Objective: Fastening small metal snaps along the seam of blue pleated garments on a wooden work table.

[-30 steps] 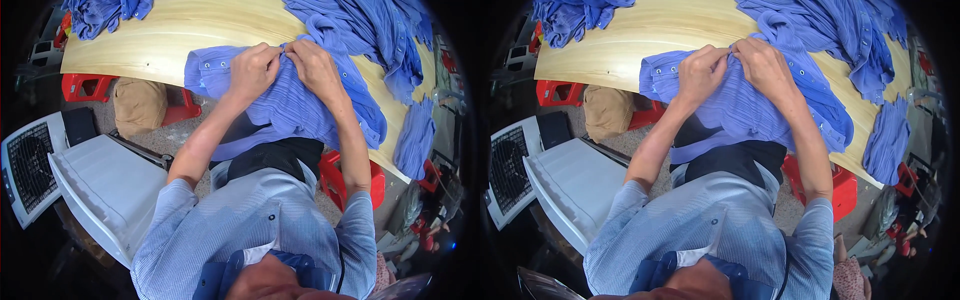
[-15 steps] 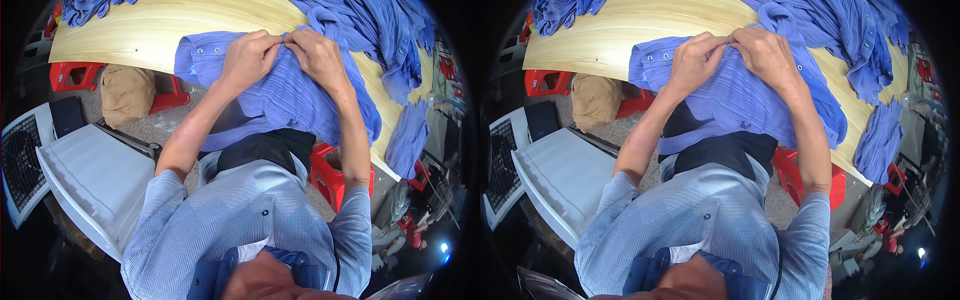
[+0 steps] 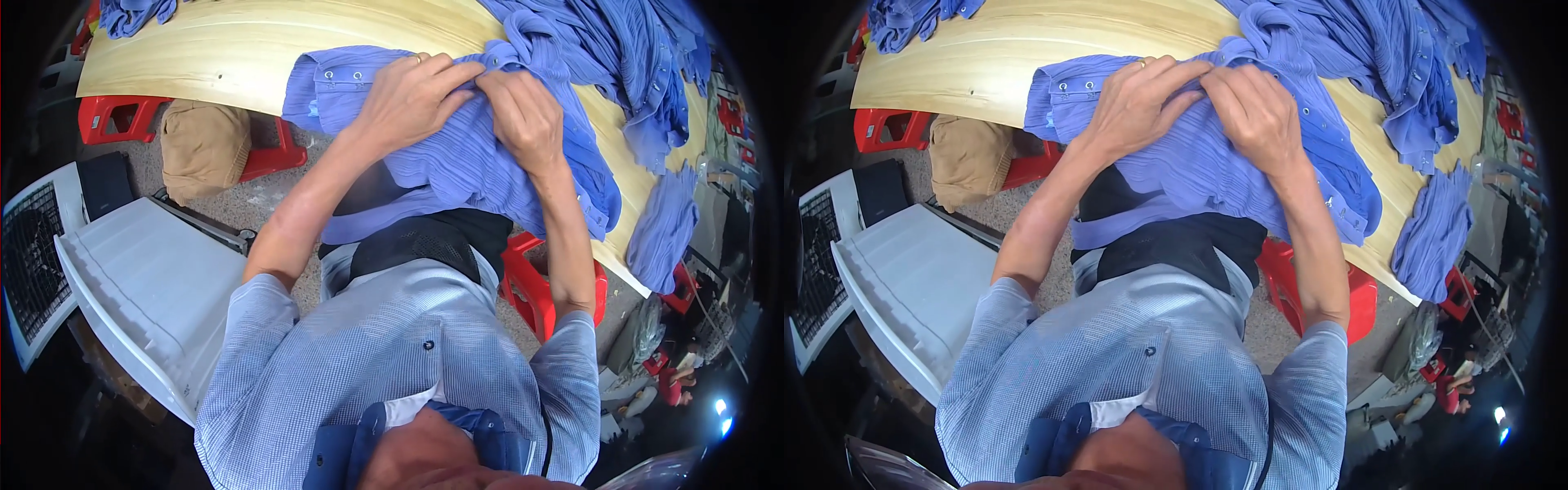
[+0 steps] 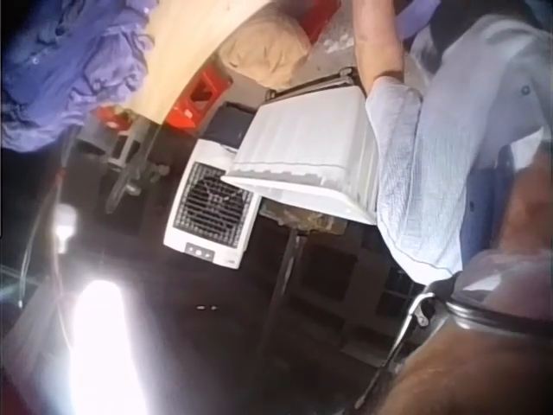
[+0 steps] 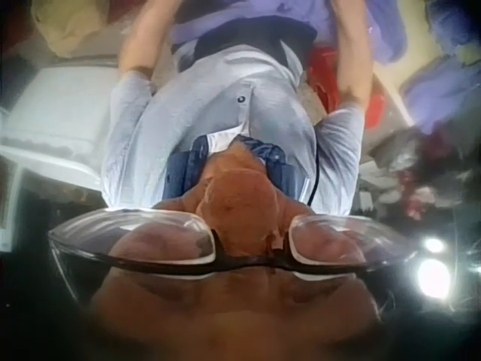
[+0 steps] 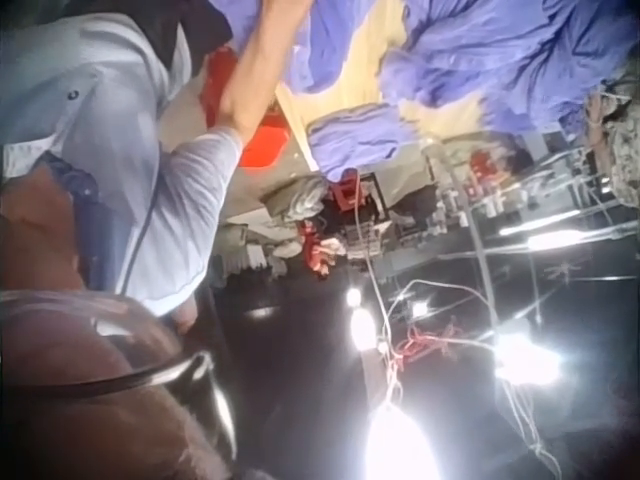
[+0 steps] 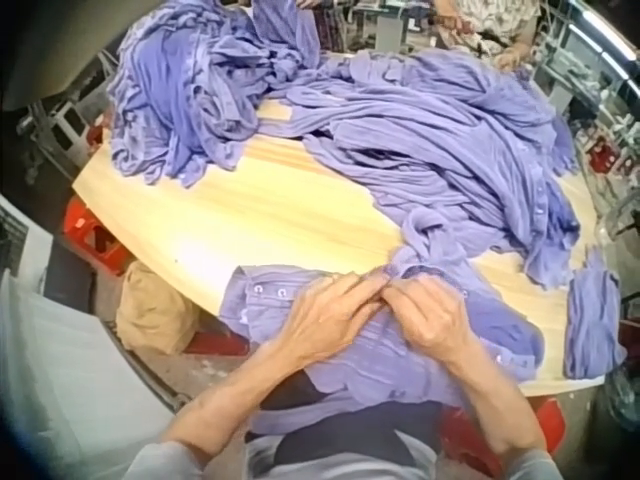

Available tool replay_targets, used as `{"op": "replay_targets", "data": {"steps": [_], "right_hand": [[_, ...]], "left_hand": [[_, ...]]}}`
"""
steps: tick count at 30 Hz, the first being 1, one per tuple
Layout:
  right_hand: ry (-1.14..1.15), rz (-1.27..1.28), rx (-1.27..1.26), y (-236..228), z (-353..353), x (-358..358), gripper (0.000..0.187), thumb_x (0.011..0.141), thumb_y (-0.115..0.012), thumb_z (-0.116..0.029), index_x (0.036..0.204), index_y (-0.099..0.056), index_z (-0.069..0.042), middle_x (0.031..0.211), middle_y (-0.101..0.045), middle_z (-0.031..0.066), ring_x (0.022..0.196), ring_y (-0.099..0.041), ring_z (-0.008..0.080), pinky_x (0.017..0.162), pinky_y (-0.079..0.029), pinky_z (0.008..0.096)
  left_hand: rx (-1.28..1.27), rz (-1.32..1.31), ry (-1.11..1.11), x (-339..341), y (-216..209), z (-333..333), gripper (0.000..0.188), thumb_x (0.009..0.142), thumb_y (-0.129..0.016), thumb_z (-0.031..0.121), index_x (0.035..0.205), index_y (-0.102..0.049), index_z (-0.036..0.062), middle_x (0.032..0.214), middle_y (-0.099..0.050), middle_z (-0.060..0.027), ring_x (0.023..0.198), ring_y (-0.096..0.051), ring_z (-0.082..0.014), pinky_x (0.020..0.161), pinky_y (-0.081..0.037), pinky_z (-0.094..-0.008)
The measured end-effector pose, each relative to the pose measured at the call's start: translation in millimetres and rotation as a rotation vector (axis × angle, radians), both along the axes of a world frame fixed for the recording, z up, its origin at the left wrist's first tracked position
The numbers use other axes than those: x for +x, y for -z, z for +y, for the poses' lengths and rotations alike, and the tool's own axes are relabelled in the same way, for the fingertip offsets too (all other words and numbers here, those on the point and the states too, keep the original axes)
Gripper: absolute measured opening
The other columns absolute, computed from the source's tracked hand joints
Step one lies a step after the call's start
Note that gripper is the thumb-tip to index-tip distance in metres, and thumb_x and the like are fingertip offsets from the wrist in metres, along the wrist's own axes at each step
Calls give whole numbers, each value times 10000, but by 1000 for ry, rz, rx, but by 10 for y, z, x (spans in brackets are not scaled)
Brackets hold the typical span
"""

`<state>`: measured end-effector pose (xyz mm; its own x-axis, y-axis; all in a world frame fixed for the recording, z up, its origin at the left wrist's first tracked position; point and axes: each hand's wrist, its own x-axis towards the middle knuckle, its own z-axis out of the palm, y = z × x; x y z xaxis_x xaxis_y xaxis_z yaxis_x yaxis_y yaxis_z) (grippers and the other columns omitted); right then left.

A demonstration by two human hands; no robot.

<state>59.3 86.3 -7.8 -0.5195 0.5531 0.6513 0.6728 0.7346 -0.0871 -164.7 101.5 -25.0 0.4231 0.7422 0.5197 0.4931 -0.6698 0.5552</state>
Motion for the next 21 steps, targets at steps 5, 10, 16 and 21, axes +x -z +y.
{"op": "replay_targets", "data": {"steps": [5,10,16,21], "right_hand": [[129,52,-233,162,-342,6,222,893,-800,-3,1109,-771,-46,1052,-764,95,935,-735,279,816,-577,400],[170,107,-233,186,-404,20,277,878,-828,-20,1146,-765,-44,1110,-751,91,982,-723,296,853,-563,414],[339,121,-242,97,-525,11,267,847,-863,-65,1100,-780,-60,1083,-730,58,986,-695,261,864,-500,418],[379,55,-163,221,-507,-52,220,852,-832,-79,1069,-794,-80,1050,-713,28,973,-682,222,863,-476,405]], "left_hand": [[185,215,50,-185,85,17,397,903,-805,110,1296,-817,167,958,-678,-34,801,-673,-255,719,-569,-396],[310,400,115,-214,3,-17,407,885,-813,130,1292,-823,136,984,-658,-8,876,-638,-220,775,-535,-370],[236,401,170,-104,-114,-16,231,951,-835,191,1156,-829,84,969,-653,-29,921,-649,-235,820,-517,-381],[171,352,107,96,-83,8,184,934,-870,225,1003,-783,78,914,-662,-74,875,-689,-284,763,-572,-409]]}}
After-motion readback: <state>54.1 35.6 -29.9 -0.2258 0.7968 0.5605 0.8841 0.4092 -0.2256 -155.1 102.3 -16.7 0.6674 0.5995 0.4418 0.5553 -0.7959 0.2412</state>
